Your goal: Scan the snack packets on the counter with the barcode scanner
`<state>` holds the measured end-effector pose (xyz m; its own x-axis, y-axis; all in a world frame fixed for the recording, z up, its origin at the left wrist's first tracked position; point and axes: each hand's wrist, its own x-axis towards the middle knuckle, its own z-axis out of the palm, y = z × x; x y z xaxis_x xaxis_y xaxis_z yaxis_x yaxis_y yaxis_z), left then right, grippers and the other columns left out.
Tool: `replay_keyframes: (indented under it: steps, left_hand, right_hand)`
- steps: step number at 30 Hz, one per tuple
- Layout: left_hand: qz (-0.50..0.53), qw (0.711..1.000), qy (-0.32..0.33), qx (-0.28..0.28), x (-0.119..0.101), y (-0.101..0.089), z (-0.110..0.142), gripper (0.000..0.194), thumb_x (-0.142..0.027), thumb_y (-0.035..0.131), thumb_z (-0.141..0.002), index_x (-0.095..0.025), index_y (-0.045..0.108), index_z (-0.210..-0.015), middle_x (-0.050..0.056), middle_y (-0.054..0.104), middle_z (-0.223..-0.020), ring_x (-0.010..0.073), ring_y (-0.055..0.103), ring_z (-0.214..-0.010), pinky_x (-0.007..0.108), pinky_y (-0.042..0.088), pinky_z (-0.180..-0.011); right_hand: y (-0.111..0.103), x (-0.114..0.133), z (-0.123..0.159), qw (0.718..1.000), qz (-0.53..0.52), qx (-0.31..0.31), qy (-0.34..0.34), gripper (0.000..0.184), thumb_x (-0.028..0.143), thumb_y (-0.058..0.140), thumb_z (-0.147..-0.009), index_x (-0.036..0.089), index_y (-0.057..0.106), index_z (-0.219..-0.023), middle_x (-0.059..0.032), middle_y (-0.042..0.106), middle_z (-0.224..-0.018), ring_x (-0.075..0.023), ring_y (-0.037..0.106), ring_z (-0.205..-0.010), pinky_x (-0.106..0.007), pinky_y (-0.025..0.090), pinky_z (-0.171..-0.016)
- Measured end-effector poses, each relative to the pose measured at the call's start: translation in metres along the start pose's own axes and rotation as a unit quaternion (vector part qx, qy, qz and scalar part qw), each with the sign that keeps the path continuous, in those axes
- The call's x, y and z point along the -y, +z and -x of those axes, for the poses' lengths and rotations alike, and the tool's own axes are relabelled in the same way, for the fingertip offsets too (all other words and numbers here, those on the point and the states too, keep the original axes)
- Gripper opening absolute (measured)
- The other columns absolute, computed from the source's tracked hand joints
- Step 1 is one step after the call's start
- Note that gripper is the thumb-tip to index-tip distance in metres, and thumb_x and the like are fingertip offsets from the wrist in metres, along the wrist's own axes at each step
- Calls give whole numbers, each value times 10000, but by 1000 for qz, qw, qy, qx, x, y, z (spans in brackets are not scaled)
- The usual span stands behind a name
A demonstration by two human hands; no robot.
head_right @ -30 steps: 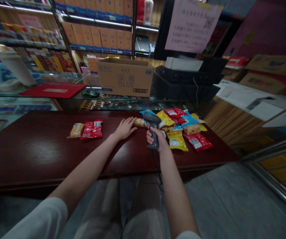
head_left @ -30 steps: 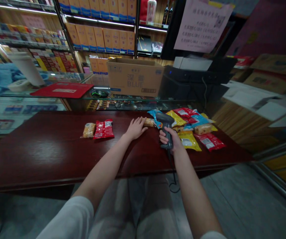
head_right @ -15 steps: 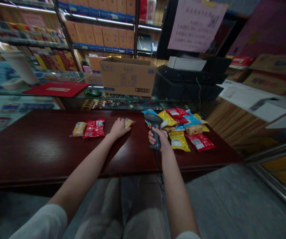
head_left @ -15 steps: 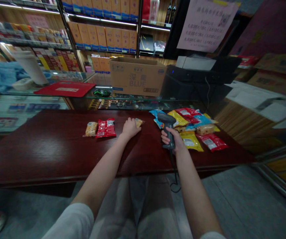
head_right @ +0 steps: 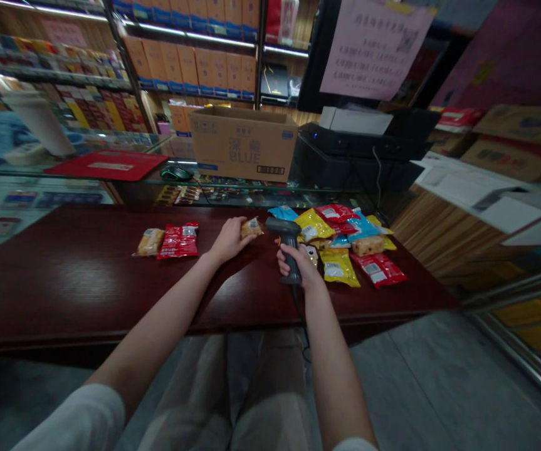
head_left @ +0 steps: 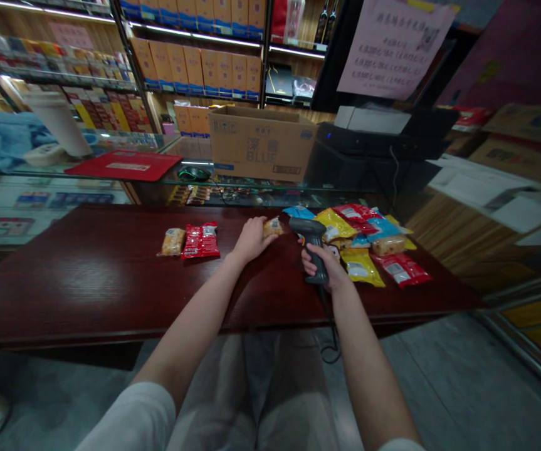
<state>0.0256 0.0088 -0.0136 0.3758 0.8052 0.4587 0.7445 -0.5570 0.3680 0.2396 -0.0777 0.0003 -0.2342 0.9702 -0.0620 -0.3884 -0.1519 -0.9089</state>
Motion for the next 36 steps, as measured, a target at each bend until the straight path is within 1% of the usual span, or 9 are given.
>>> replay_keyframes:
  steps: [4, 8, 13, 18, 21, 24, 29, 32, 36]
  left_hand:
    - [-51, 997, -3, 49, -2, 1, 1, 376, -315, 571, -919, -128, 561, -1244, 149, 615, -1213, 293, 538, -1159, 417, 423, -1004]
    - [-57, 997, -34, 31, -7, -5, 2, 369, -331, 602, -909, -180, 565, -1244, 117, 602, -1236, 279, 547, -1156, 386, 436, -991]
    - [24, 993, -117, 2, -10, -11, 2, 394, -373, 665, -879, -217, 540, -1218, 102, 635, -1197, 266, 645, -1069, 349, 502, -872]
    - [145, 979, -147, -1, -3, -2, -1, 406, -356, 689, -866, -196, 489, -1182, 110, 712, -1110, 262, 698, -1009, 349, 517, -863]
    - [194, 971, -138, -14, 2, 4, -2, 473, -311, 735, -825, -197, 477, -1205, 106, 715, -1156, 242, 700, -1032, 337, 519, -891]
    - [200, 971, -130, -18, 3, 7, -2, 527, -287, 754, -802, -212, 486, -1250, 94, 710, -1206, 234, 694, -1070, 339, 514, -928]
    - [178, 974, -143, 0, 2, 9, -1, 367, -381, 758, -784, -204, 608, -1068, 88, 751, -1053, 257, 713, -992, 323, 527, -843]
    - [175, 973, -148, -1, 1, 9, 0, 354, -418, 757, -771, -207, 627, -1024, 71, 754, -987, 245, 723, -929, 288, 520, -773]
    - [165, 976, -145, -6, 1, 9, 1, 345, -444, 754, -769, -215, 631, -997, 61, 754, -957, 235, 724, -904, 271, 505, -743]
  right_hand:
    - [0, 1, 1, 1000, -5, 5, -3, 391, 368, 752, -741, 199, 562, -1038, 94, 494, -565, -40, 352, -365, -159, 283, -339]
    - [0, 0, 2, 1000, -2, 11, 5, 390, 369, 751, -748, 201, 558, -1043, 94, 493, -568, -44, 356, -363, -164, 285, -338]
    - [1, -1, 2, 1000, 11, 5, 12, 378, 360, 753, -753, 191, 567, -1037, 89, 502, -571, -45, 369, -363, -165, 289, -336]
    - [2, -1, 3, 1000, 13, 19, 18, 396, 351, 747, -755, 182, 578, -1071, 95, 490, -553, -42, 349, -349, -168, 275, -337]
    - [3, -1, 4, 1000, 10, 21, 11, 381, 333, 738, -760, 182, 579, -1071, 96, 485, -554, -41, 347, -346, -170, 276, -336]
    - [5, -2, 4, 1000, 9, 15, 2, 359, 320, 738, -752, 187, 575, -1043, 98, 484, -551, -41, 347, -344, -169, 279, -332]
    - [6, -4, 3, 999, 28, 15, -1, 330, 323, 740, -749, 197, 559, -994, 101, 491, -548, -41, 348, -345, -168, 290, -330]
    - [6, -6, 3, 999, 37, 20, 0, 319, 324, 744, -750, 199, 548, -969, 97, 496, -552, -44, 364, -348, -171, 303, -333]
    - [6, -6, 3, 999, 31, 17, 4, 315, 317, 739, -754, 197, 546, -972, 98, 491, -553, -45, 365, -349, -171, 304, -329]
